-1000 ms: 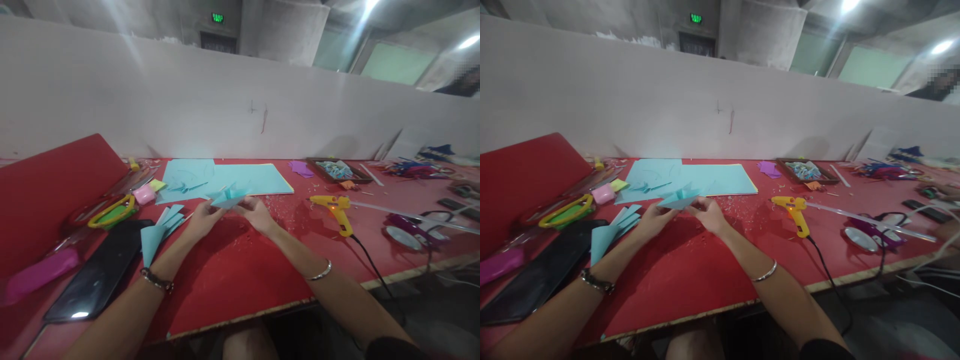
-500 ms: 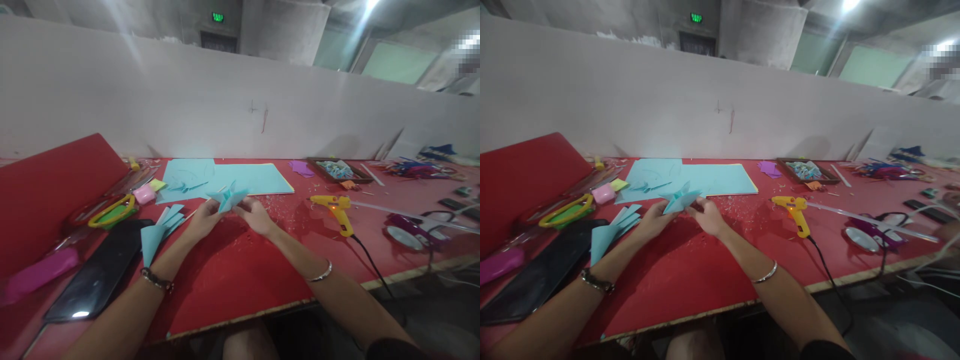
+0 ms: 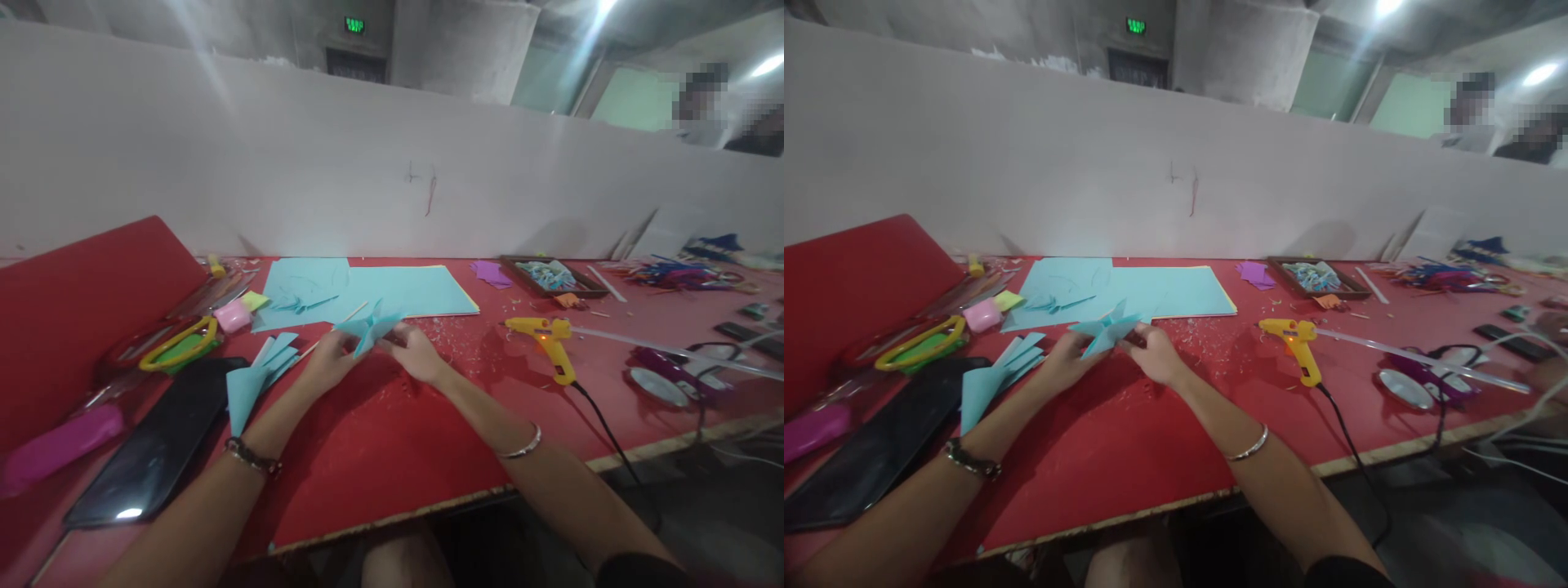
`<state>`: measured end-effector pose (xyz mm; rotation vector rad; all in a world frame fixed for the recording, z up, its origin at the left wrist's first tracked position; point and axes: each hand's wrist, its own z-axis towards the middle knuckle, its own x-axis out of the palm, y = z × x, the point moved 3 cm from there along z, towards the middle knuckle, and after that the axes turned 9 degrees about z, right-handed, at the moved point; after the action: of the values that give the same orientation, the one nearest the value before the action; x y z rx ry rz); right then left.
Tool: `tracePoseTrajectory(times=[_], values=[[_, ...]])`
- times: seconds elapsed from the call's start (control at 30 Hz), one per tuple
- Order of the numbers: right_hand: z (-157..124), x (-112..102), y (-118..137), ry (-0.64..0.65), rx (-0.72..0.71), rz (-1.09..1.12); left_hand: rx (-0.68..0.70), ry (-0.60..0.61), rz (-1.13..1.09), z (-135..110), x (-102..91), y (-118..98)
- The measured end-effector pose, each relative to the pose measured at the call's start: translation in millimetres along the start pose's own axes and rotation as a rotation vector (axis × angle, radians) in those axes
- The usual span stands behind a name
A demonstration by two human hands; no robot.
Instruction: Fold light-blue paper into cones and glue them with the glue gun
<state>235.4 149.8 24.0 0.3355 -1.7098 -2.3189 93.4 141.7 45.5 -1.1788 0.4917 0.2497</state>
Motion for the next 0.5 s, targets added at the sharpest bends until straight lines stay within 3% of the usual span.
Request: tracePoseTrajectory(times=[0.27, 0.5], values=[[-0.2, 4.3, 0.1, 0.136, -0.015, 0.022, 0.048, 0.049, 0.068, -4.2, 0.9, -1.5], [-1.2, 3.5, -2.3, 0.155, -0.017, -0.009, 0.095, 0.116, 0.09, -6.5, 3.3, 3.8]])
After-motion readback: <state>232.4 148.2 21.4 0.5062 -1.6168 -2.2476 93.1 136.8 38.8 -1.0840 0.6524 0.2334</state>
